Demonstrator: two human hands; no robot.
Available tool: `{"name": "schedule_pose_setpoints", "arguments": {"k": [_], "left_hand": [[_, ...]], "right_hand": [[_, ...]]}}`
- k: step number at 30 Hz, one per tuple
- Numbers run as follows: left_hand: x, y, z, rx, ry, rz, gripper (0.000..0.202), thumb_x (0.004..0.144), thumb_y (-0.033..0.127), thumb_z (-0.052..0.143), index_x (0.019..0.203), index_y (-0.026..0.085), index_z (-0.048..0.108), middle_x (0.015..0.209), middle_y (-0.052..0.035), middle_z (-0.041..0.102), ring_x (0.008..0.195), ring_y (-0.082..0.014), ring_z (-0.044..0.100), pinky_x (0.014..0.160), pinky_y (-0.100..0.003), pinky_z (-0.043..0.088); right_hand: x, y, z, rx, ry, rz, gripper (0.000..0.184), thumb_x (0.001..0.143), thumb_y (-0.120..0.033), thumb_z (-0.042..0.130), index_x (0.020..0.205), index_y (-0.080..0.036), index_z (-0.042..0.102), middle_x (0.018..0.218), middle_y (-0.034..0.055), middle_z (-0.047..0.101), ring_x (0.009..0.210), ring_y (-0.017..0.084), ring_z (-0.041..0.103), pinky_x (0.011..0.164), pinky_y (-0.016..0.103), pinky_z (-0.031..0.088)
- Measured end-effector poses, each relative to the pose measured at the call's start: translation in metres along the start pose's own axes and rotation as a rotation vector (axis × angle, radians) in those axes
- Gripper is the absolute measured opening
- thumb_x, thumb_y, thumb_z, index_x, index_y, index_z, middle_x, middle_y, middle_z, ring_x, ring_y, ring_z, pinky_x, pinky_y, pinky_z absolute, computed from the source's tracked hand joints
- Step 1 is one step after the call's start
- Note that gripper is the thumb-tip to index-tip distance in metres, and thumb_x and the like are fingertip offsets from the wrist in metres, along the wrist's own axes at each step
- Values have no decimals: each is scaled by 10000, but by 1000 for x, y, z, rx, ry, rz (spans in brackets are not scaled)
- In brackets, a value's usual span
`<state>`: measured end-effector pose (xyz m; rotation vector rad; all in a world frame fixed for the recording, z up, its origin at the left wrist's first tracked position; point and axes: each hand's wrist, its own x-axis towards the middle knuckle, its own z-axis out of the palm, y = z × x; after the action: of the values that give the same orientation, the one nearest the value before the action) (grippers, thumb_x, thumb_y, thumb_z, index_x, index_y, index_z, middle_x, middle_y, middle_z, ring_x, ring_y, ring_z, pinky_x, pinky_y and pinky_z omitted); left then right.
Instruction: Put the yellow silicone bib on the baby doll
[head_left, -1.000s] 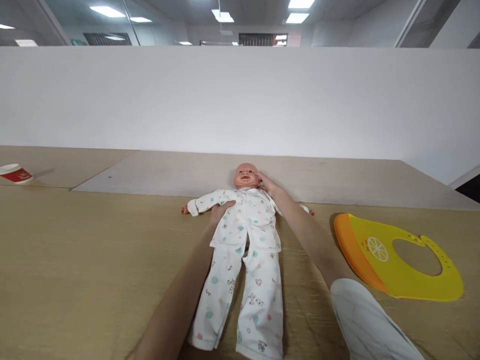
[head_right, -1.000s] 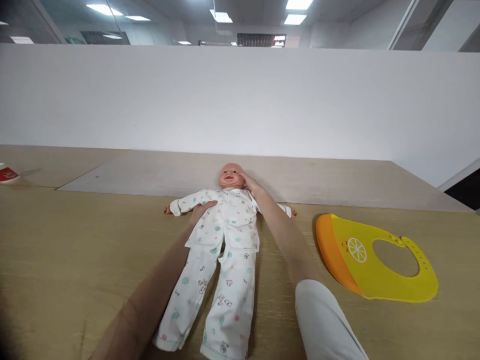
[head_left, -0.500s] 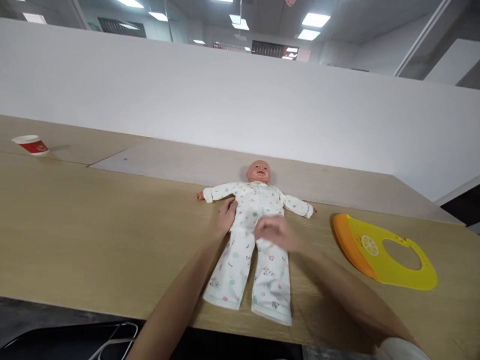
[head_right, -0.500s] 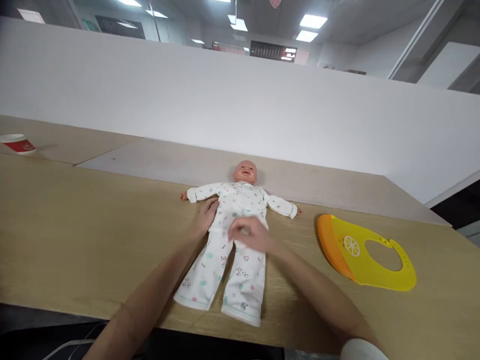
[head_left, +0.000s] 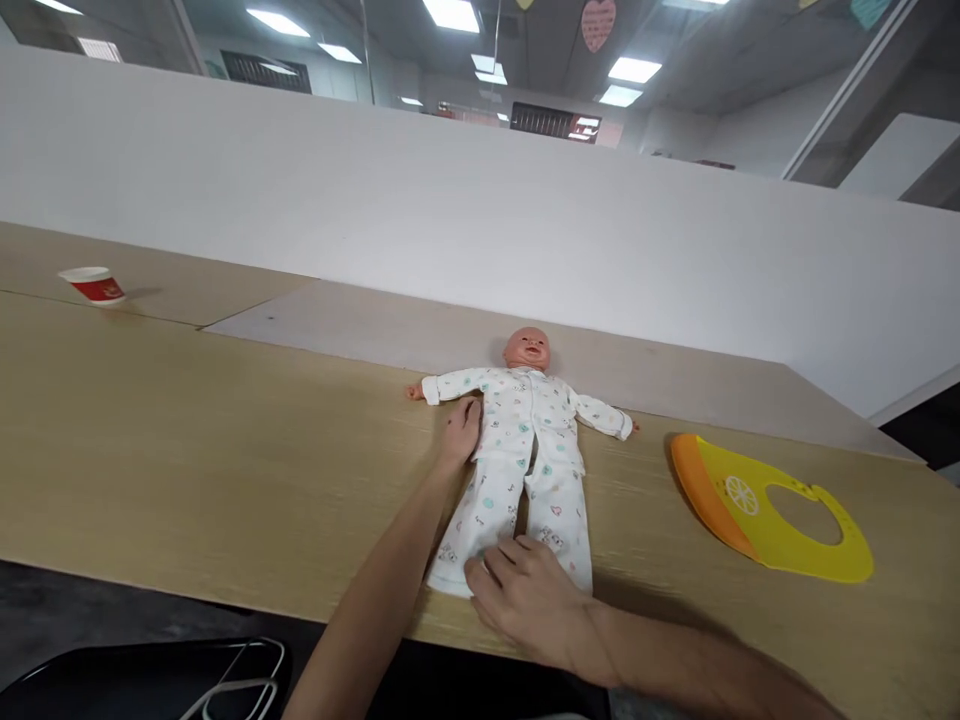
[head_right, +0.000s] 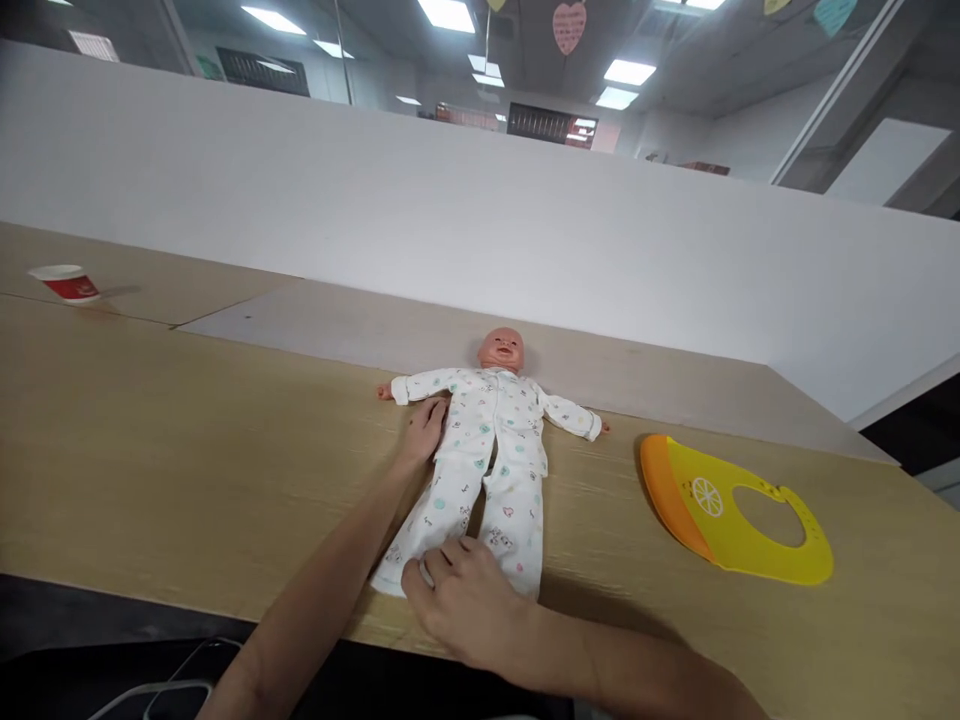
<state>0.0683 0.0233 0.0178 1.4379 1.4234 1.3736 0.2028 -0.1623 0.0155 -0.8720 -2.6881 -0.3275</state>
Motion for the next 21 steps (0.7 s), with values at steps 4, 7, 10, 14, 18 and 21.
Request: {"name": "schedule_pose_setpoints", "arguments": {"k": [4,7,10,14,18,21], "left_hand": [[0,0,-1,21,-13,26,246,887,340,428,938,212,632,1111,-83,686,1085,-229,589,1047,-371,398],[2,-2,-1,31,-13,32,244,883,353,436,938,214,629,1100,-77,684,1078,-225,589,1042,-367,403],[3,-5,0,38,-6,39,240,884,352,435,953,220,624,1087,-67,683,1084,-219,586,1052,-361,392],[2,-7,0,69,-10,41,252,887,361,430,966,219,622,1090,-66,679,1089,-223,584,1043,-360,397],[2,-6,0,84,-7,32,250,886,364,427,952,218,618,1071,-67,680,1063,-223,589,1024,-358,406],[2,-7,0,92,-3,24,242,878,345,429,949,210,616,1088,-72,679,1074,-222,588,1021,-359,410]], "right_hand": [[-4,-4,-4,-11,31,4,86,749,-387,612,798,-316,621,716,28,658,591,233,567,513,411,477],[-10,-7,-11,-37,54,7,161,760,-453,601,748,-295,630,654,25,623,561,209,549,498,390,475],[-18,-13,-12,-34,90,-25,190,747,-488,585,711,-315,655,636,22,620,542,203,543,483,383,449],[-30,-28,1,131,258,-254,274,741,-385,618,483,-299,589,550,-41,592,453,96,490,417,256,324],[-33,-34,5,358,125,-485,305,656,-301,763,422,-271,569,579,-95,616,461,-9,516,441,135,306],[-34,-31,4,483,-22,-509,271,648,-279,773,451,-267,587,601,-71,642,523,14,588,454,133,336]]}}
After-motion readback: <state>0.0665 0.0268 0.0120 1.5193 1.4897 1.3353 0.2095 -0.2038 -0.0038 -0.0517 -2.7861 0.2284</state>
